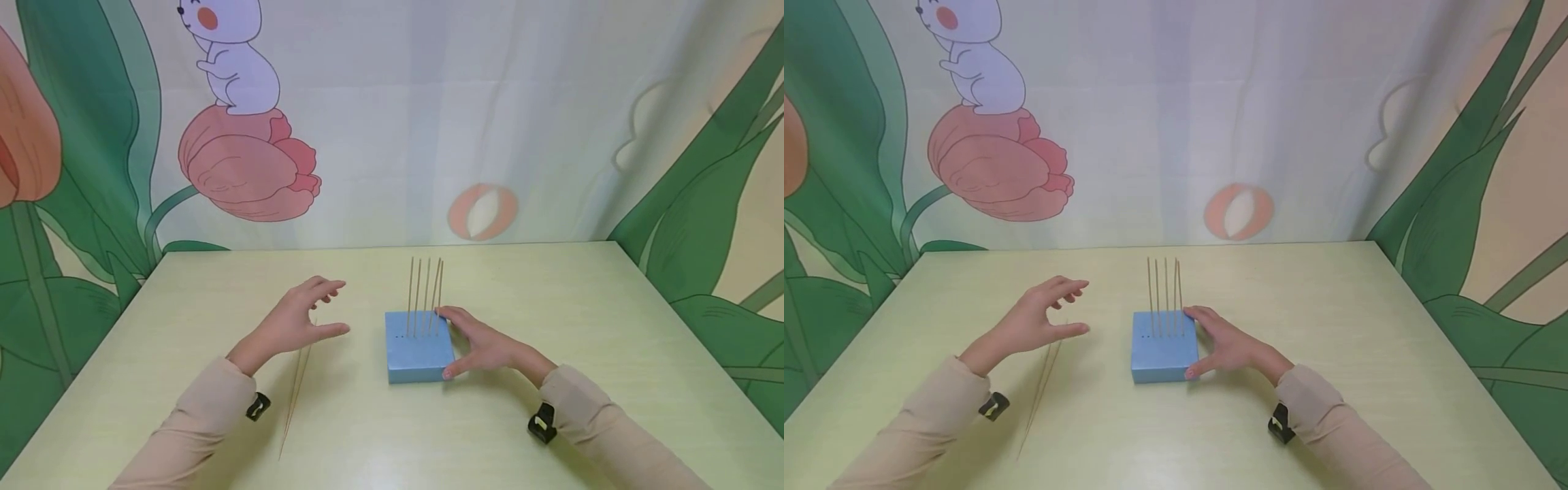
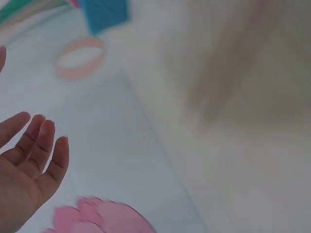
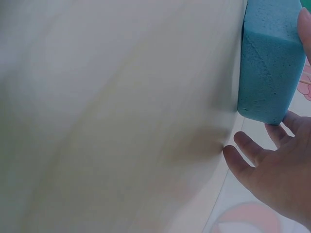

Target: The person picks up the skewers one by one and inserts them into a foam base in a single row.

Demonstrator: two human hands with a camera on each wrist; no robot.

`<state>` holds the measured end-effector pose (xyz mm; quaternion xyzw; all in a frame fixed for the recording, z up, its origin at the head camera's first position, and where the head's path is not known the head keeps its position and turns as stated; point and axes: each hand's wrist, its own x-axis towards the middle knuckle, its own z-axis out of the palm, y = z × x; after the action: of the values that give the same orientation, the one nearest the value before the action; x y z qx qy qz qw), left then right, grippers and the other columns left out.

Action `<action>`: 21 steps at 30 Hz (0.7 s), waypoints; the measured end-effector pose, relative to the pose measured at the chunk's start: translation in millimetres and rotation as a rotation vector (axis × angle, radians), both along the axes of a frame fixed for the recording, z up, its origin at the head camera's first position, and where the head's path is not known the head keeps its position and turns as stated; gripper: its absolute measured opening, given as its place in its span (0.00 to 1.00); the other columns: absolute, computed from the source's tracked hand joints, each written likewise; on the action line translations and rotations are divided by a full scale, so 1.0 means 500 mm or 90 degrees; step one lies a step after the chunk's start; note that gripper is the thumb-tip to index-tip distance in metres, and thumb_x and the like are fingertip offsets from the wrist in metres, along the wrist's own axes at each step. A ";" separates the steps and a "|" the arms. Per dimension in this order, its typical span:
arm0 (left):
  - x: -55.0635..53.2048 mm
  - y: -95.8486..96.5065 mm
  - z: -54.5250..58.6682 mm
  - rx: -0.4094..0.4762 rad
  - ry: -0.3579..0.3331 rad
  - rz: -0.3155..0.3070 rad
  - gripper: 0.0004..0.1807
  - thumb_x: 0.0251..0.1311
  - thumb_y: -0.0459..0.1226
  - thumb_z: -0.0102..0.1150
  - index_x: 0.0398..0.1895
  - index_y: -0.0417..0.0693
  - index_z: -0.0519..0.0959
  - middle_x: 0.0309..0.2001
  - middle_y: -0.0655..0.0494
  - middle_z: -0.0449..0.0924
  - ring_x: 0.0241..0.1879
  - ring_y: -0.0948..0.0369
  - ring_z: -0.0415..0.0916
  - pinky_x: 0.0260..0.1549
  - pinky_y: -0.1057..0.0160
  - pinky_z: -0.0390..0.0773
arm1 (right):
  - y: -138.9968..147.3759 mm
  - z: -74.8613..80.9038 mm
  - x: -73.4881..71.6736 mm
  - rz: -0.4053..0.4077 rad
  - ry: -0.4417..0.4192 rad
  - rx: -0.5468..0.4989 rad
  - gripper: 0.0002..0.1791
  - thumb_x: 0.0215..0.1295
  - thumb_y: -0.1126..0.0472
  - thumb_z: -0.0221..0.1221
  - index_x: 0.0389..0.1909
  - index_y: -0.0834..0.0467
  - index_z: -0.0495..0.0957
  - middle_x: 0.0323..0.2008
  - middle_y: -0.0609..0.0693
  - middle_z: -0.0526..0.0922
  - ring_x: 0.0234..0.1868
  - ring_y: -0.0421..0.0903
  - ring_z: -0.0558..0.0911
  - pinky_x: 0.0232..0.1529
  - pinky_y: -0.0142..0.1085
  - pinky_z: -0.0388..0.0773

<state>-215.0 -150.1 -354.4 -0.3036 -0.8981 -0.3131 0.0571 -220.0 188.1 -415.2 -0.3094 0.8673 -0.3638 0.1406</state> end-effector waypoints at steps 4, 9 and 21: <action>-0.004 -0.065 -0.036 -0.106 -0.095 0.025 0.44 0.45 0.52 0.67 0.64 0.44 0.63 0.45 0.51 0.67 0.44 0.54 0.67 0.38 0.58 0.70 | -0.001 0.001 0.001 -0.004 -0.003 0.001 0.59 0.40 0.48 0.72 0.69 0.59 0.46 0.67 0.59 0.48 0.67 0.58 0.49 0.63 0.55 0.49; -0.010 -0.113 -0.070 -0.192 -0.136 0.029 0.50 0.39 0.54 0.70 0.66 0.44 0.60 0.46 0.45 0.65 0.46 0.51 0.63 0.40 0.55 0.69 | -0.001 0.002 0.001 -0.005 -0.013 0.002 0.59 0.40 0.48 0.72 0.69 0.59 0.46 0.68 0.58 0.47 0.67 0.57 0.49 0.63 0.55 0.49; -0.021 -0.139 -0.109 -0.335 -0.148 0.030 0.57 0.31 0.63 0.68 0.65 0.42 0.61 0.48 0.48 0.62 0.43 0.52 0.58 0.36 0.56 0.63 | -0.001 0.005 0.002 -0.001 -0.015 0.004 0.59 0.41 0.49 0.72 0.69 0.61 0.45 0.68 0.59 0.46 0.68 0.58 0.48 0.63 0.55 0.49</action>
<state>-225.4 -219.6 -409.1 -0.2494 -0.9557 -0.1008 -0.1195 -218.8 187.6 -412.7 -0.3041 0.8668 -0.3650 0.1517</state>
